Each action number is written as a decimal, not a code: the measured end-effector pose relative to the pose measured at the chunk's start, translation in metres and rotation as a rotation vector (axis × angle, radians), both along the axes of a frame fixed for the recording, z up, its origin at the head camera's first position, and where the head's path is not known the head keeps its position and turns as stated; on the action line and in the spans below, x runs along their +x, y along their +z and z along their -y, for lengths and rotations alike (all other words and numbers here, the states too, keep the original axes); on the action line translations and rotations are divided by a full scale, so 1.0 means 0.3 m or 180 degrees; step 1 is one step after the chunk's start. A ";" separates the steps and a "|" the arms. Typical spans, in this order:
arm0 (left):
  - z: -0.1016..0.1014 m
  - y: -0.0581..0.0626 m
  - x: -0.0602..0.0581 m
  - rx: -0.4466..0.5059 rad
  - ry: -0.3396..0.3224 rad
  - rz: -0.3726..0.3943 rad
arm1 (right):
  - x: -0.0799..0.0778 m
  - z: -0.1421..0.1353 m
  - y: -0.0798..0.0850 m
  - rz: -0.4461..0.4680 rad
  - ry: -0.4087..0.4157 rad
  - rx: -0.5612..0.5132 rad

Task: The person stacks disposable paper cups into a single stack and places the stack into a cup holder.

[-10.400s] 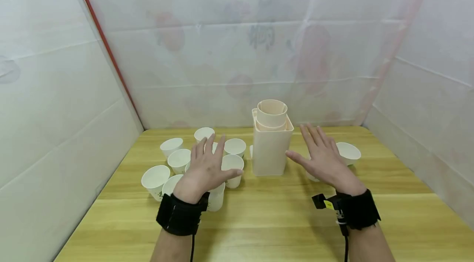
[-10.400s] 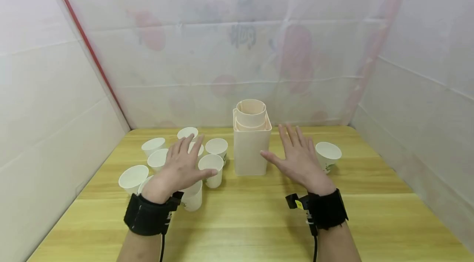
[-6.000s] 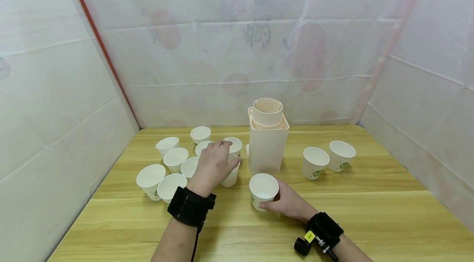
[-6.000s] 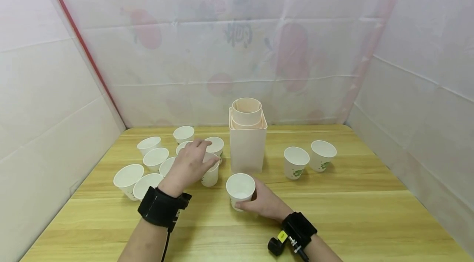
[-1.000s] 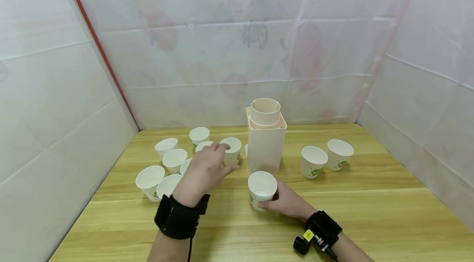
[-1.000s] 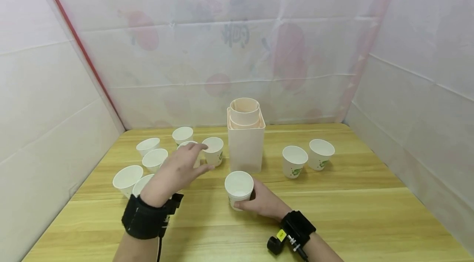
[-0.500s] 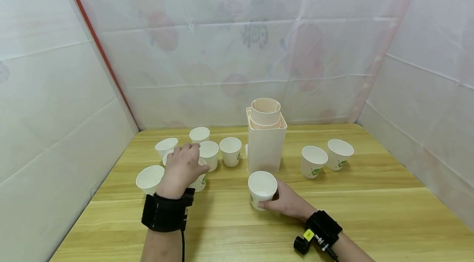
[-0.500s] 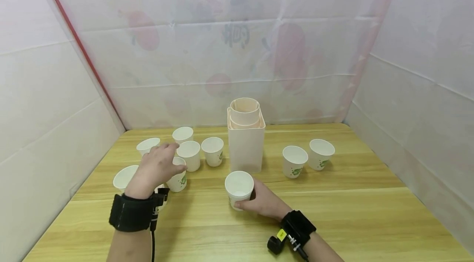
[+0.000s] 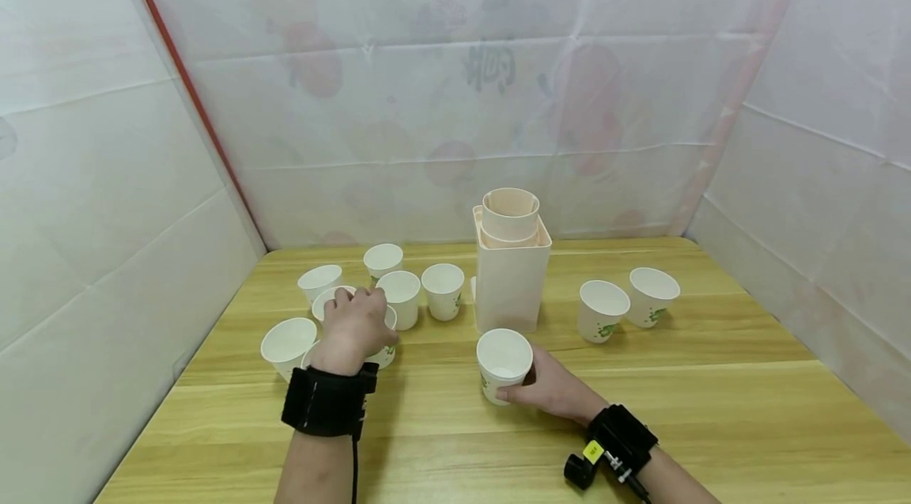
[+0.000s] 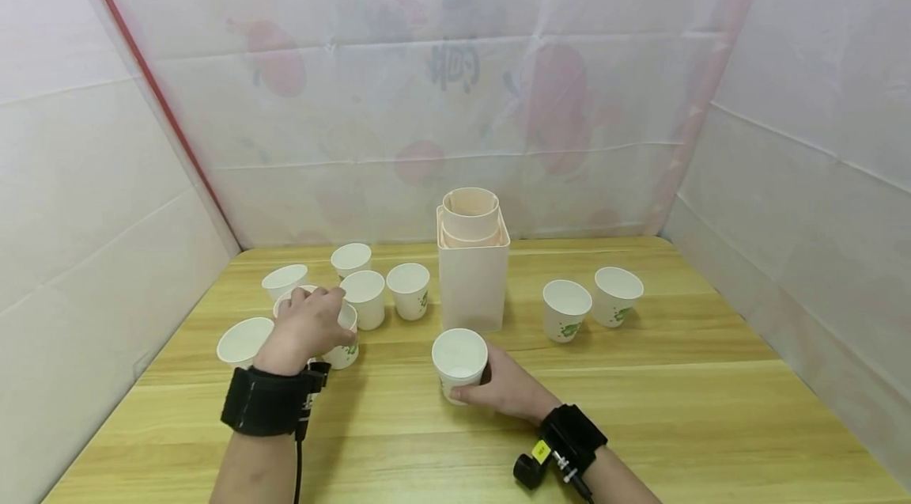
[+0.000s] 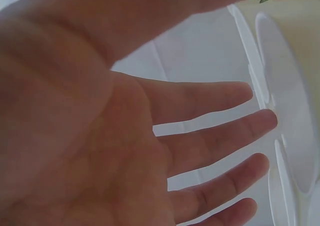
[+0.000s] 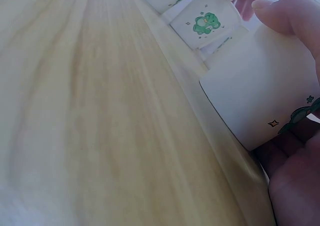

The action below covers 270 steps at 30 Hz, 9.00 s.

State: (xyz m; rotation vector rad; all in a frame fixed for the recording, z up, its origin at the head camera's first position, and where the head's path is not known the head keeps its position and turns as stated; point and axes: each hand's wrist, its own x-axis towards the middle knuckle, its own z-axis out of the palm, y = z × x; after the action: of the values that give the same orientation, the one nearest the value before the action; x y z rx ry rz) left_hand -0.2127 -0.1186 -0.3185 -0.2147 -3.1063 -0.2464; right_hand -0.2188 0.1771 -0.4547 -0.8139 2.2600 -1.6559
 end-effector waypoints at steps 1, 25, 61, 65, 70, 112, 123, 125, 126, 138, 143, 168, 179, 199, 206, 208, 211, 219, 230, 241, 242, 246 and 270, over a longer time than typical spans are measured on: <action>-0.001 -0.001 -0.001 -0.0004 0.0013 0.0013 | 0.000 0.000 0.000 0.0007 -0.0003 0.0005; -0.027 0.014 0.027 -0.0009 -0.0145 -0.0256 | 0.003 -0.001 0.001 -0.0036 0.0001 0.0015; -0.193 0.064 0.087 0.1387 -0.1847 -0.1354 | 0.004 -0.001 0.006 -0.0032 0.0078 0.0004; -0.221 0.052 0.088 0.1297 -0.2099 -0.1414 | 0.004 -0.001 0.008 -0.0006 0.0153 -0.0014; -0.244 0.036 0.091 0.1227 -0.2170 -0.1258 | 0.002 -0.001 0.006 0.0040 0.0220 -0.0033; -0.344 -0.087 0.077 0.0595 -0.2431 -0.0964 | 0.052 0.009 0.091 0.0064 0.0263 0.0002; -0.343 -0.088 0.080 0.0601 -0.2392 -0.0844 | 0.061 0.011 0.103 -0.0019 0.0276 -0.0022; -0.343 -0.088 0.079 0.0616 -0.2379 -0.0832 | 0.059 0.012 0.100 -0.0022 0.0277 -0.0006; -0.342 -0.088 0.079 0.0606 -0.2374 -0.0839 | 0.057 0.012 0.098 -0.0018 0.0277 -0.0005; -0.326 -0.066 0.093 0.0646 -0.2163 -0.0509 | 0.010 0.002 0.003 -0.0023 0.0289 -0.0064; -0.272 -0.011 0.121 0.0551 -0.1529 -0.0120 | 0.009 0.000 0.008 -0.0022 0.0212 -0.0045; 0.098 0.097 0.144 0.0416 0.0390 0.0381 | 0.008 -0.005 0.006 -0.0113 0.0097 0.0026; 0.156 0.073 0.120 0.0625 0.0449 0.0696 | 0.003 -0.003 -0.001 -0.0168 0.0116 0.0027; 0.124 0.039 0.077 0.0765 0.0400 0.1005 | 0.007 0.000 0.005 -0.0124 0.0095 0.0019; 0.112 0.052 0.084 0.0686 0.0375 0.0912 | 0.004 0.000 0.002 -0.0131 0.0073 0.0048; 0.108 0.057 0.088 0.0664 0.0373 0.0885 | 0.003 0.000 0.003 -0.0121 0.0084 0.0049; 0.103 0.065 0.097 0.0625 0.0375 0.0830 | 0.004 0.000 0.005 -0.0098 0.0089 0.0047; 0.087 0.093 0.136 0.0555 0.0254 0.0491 | 0.007 0.001 0.007 -0.0096 0.0067 0.0059; -0.012 0.088 0.139 0.0543 -0.0442 -0.0437 | 0.010 0.003 0.009 -0.0110 0.0020 0.0095; -0.088 0.104 0.124 0.1001 -0.1092 -0.1789 | 0.007 0.005 0.010 -0.0132 0.0111 -0.0003; -0.097 0.105 0.123 0.1039 -0.1161 -0.1878 | 0.008 0.005 0.010 -0.0142 0.0122 -0.0011; -0.139 0.099 0.117 0.1151 -0.1390 -0.2134 | 0.009 0.003 0.012 -0.0165 0.0174 -0.0032; -0.321 -0.017 0.081 0.0565 -0.2010 -0.2011 | 0.063 0.020 0.119 0.0002 0.0266 0.0016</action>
State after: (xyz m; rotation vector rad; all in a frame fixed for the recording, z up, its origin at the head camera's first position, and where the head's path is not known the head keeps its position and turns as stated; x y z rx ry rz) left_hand -0.1883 -0.0222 -0.3237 -1.0340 -2.2975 -0.3670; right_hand -0.1998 0.1711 -0.4189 -0.8938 2.1972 -1.6125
